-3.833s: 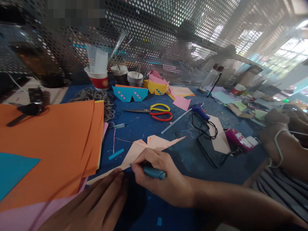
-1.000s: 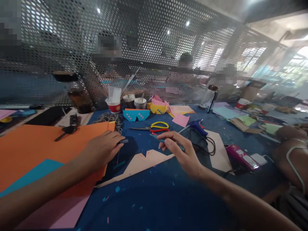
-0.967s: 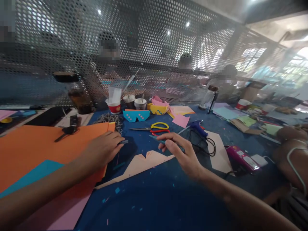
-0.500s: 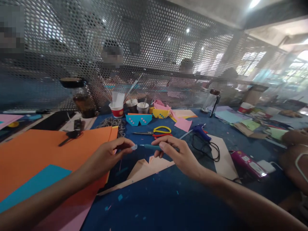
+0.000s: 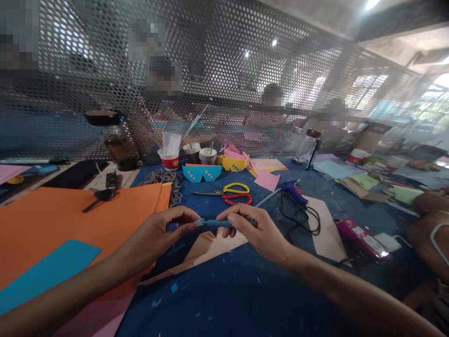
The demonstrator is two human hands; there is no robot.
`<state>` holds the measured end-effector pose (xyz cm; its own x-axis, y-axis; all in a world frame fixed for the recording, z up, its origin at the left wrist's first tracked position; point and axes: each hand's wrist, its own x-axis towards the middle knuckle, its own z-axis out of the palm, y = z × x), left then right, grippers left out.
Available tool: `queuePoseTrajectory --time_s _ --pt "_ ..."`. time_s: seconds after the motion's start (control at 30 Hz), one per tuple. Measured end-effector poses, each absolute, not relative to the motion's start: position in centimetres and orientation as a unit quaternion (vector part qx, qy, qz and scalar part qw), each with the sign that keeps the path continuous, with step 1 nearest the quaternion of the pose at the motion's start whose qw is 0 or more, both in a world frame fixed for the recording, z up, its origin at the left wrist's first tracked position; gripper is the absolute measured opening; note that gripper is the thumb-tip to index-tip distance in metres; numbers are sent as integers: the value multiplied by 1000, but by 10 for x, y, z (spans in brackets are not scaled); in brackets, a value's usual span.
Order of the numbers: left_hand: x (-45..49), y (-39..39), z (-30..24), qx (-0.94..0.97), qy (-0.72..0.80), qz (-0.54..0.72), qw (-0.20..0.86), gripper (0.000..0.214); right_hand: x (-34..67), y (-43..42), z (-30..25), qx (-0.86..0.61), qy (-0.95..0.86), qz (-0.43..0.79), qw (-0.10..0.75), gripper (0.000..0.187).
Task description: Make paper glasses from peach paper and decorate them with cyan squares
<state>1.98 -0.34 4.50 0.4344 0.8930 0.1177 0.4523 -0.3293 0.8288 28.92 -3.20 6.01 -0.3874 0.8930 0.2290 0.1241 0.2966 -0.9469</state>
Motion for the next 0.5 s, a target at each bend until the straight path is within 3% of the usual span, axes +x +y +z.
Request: queuePoseTrajectory --time_s 0.5 --pt "22 -7 47 747 455 299 381 25 290 -34 67 -390 -717 446 367 26"
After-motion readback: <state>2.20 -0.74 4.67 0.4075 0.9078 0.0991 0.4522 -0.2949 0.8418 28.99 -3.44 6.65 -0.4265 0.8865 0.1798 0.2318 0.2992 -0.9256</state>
